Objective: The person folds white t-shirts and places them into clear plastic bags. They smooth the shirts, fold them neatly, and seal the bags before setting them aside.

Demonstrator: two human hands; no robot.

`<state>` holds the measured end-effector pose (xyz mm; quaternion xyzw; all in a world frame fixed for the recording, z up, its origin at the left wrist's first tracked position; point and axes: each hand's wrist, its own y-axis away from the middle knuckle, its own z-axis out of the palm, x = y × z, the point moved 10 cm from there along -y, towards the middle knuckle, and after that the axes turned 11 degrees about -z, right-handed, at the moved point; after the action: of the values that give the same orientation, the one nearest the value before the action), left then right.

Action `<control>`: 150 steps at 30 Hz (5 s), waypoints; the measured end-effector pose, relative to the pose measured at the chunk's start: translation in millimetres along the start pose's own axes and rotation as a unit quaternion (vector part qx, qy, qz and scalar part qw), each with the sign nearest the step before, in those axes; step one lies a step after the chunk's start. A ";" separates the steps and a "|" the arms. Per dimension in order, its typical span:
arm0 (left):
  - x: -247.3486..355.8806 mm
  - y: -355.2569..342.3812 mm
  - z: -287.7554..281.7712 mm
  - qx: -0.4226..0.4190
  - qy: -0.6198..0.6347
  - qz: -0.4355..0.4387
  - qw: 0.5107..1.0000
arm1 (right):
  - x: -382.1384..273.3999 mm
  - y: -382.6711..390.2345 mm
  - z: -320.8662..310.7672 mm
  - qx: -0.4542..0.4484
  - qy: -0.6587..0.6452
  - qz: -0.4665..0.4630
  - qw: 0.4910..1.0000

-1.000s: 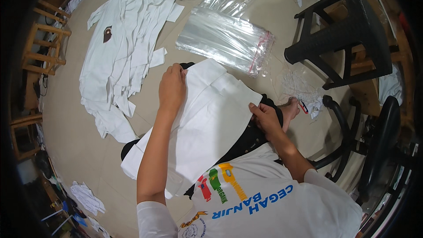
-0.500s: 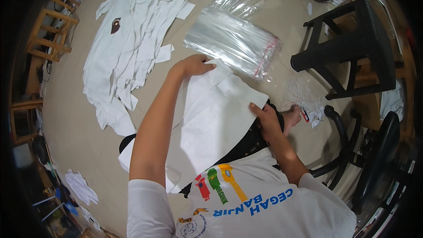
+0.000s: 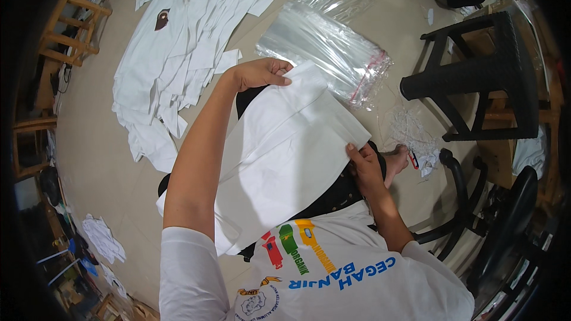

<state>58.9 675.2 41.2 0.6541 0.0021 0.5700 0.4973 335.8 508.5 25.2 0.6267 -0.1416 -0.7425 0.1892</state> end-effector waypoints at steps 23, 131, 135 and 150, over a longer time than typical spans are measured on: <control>7.4 37.2 -5.5 0.230 -0.260 0.068 0.935 | -50.9 35.9 40.2 -0.186 0.256 -0.224 0.922; -150.1 245.4 205.1 0.538 0.154 -0.125 0.819 | -70.8 6.7 46.4 -0.069 0.273 -0.134 0.950; -155.8 246.7 205.8 0.565 0.189 -0.067 0.800 | -98.7 14.7 63.2 -0.041 0.325 -0.232 0.916; -146.9 248.3 213.4 0.534 -0.010 -0.177 0.827 | -86.9 33.3 60.7 -0.070 0.527 -0.333 0.779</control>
<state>26.9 327.6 124.9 0.8117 0.4166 0.3756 0.1626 291.8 517.1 126.9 0.9133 0.2499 -0.3212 0.0191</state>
